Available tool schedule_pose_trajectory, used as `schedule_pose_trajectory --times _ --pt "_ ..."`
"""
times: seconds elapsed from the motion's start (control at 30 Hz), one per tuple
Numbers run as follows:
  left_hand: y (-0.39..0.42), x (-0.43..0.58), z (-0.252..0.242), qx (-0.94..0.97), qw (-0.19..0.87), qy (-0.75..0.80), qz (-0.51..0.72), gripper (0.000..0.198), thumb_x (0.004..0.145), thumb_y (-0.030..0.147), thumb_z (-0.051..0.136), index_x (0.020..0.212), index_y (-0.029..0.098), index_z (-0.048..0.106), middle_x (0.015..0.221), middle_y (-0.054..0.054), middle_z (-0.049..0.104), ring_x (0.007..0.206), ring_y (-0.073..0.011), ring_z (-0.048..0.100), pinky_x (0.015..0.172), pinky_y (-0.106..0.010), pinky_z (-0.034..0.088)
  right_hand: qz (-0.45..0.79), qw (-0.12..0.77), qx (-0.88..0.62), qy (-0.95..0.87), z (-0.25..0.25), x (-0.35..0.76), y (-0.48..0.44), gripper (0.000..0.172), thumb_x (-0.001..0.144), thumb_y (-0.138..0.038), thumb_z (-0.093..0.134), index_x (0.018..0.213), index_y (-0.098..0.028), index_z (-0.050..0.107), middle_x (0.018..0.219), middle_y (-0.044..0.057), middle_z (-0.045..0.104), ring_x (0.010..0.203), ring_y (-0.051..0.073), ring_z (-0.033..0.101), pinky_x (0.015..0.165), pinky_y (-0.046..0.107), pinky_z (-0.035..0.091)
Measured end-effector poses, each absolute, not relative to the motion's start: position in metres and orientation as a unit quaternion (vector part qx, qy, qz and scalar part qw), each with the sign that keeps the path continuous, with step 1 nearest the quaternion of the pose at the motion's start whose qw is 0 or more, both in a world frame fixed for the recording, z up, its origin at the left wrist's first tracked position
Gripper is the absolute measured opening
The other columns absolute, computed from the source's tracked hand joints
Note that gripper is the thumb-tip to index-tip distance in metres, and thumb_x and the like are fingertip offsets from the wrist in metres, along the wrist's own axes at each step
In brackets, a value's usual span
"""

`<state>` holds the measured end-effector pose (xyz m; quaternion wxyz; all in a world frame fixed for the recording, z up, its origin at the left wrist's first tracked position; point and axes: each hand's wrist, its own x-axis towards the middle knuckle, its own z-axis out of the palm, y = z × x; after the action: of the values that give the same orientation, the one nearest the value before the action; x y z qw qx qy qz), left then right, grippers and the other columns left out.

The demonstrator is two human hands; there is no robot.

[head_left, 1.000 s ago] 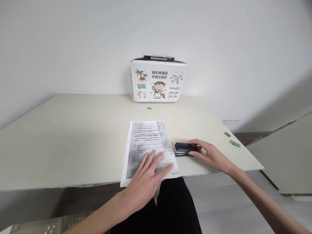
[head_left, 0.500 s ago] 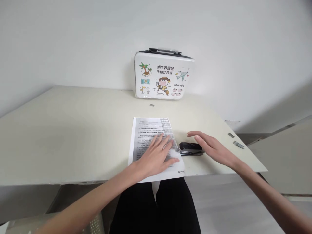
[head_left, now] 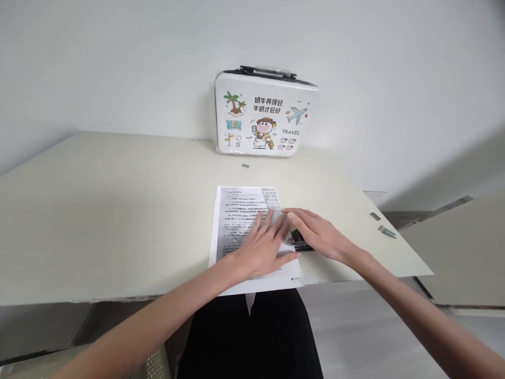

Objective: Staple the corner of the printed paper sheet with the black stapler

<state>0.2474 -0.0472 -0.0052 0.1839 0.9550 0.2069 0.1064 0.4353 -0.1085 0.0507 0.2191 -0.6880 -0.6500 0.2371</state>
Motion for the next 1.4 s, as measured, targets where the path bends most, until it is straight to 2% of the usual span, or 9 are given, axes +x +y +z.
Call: schedule_pose_trajectory --times 0.33,0.5,0.63,0.8,0.93,1.1,1.2,1.3,1.4 --pt "-0.049 0.247 -0.003 0.955 0.183 0.206 0.109 0.082 0.104 0.066 0.037 0.168 0.021 0.01 0.175 -0.012 0.017 0.161 -0.0388 0.001 0.129 -0.06 0.004 0.213 0.198 -0.678 -0.675 0.047 0.432 -0.106 0.051 0.107 -0.06 0.03 0.133 -0.034 0.065 0.141 0.003 0.066 0.134 0.03 0.058 0.112 0.05 0.045" --pt "-0.049 0.248 -0.005 0.954 0.178 0.208 0.121 0.082 0.104 0.066 0.038 0.167 0.02 0.014 0.172 -0.014 0.026 0.161 -0.0383 0.002 0.129 -0.06 0.007 0.181 0.169 -0.678 -0.692 0.044 0.431 -0.103 0.049 0.108 -0.057 0.029 0.132 -0.034 0.065 0.141 0.003 0.066 0.133 0.027 0.059 0.112 0.048 0.044" --pt "-0.049 0.247 -0.008 0.955 0.166 0.208 0.13 0.078 0.104 0.067 0.033 0.166 0.021 0.019 0.171 -0.012 0.028 0.161 -0.0366 0.001 0.13 -0.059 0.005 0.145 0.112 -0.685 -0.705 0.042 0.429 -0.101 0.051 0.109 -0.055 0.024 0.14 -0.033 0.059 0.148 0.002 0.06 0.138 0.026 0.055 0.113 0.048 0.044" --pt "-0.05 0.247 -0.011 0.954 0.152 0.211 0.146 0.074 0.105 0.065 0.03 0.164 0.02 0.025 0.169 -0.011 0.033 0.161 -0.0345 0.003 0.13 -0.058 0.005 0.081 0.048 -0.687 -0.72 0.039 0.424 -0.1 0.051 0.11 -0.043 0.022 0.151 -0.034 0.05 0.156 0.003 0.052 0.144 0.025 0.048 0.113 0.049 0.044" --pt "-0.049 0.247 -0.011 0.955 0.146 0.21 0.148 0.073 0.106 0.063 0.031 0.162 0.017 0.03 0.167 -0.013 0.038 0.161 -0.0343 0.007 0.131 -0.057 0.003 0.015 0.024 -0.684 -0.729 0.032 0.418 -0.098 0.053 0.109 -0.036 0.023 0.157 -0.032 0.044 0.157 0.008 0.052 0.145 0.029 0.048 0.111 0.053 0.045" --pt "-0.048 0.244 -0.012 0.948 0.154 0.226 0.163 0.08 0.104 0.065 0.036 0.163 0.011 0.027 0.171 -0.017 0.027 0.161 -0.033 0.008 0.132 -0.053 0.005 -0.06 0.03 -0.673 -0.736 0.017 0.411 -0.095 0.053 0.107 -0.03 0.03 0.158 -0.029 0.045 0.157 0.012 0.051 0.142 0.036 0.048 0.108 0.06 0.045" --pt "-0.047 0.243 -0.013 0.948 0.156 0.224 0.164 0.085 0.103 0.066 0.039 0.163 0.007 0.025 0.17 -0.021 0.026 0.161 -0.0327 0.008 0.132 -0.052 0.005 -0.078 0.038 -0.668 -0.739 0.013 0.41 -0.094 0.053 0.106 -0.03 0.033 0.158 -0.029 0.045 0.157 0.014 0.051 0.142 0.039 0.048 0.107 0.063 0.044" --pt "-0.047 0.241 -0.012 0.947 0.169 0.218 0.167 0.087 0.102 0.067 0.04 0.166 0.011 0.018 0.172 -0.019 0.021 0.161 -0.0321 0.005 0.132 -0.053 0.007 -0.043 0.072 -0.665 -0.742 0.018 0.414 -0.094 0.05 0.108 -0.035 0.032 0.157 -0.031 0.045 0.155 0.012 0.053 0.141 0.036 0.051 0.106 0.06 0.047" --pt "-0.045 0.23 -0.006 0.947 0.197 0.213 0.134 0.088 0.102 0.07 0.038 0.168 0.017 0.014 0.174 -0.014 0.01 0.16 -0.0329 0.0 0.131 -0.055 0.012 0.0 0.167 -0.65 -0.741 0.026 0.425 -0.103 0.045 0.111 -0.036 0.029 0.149 -0.028 0.052 0.146 0.01 0.061 0.133 0.029 0.058 0.105 0.051 0.05"
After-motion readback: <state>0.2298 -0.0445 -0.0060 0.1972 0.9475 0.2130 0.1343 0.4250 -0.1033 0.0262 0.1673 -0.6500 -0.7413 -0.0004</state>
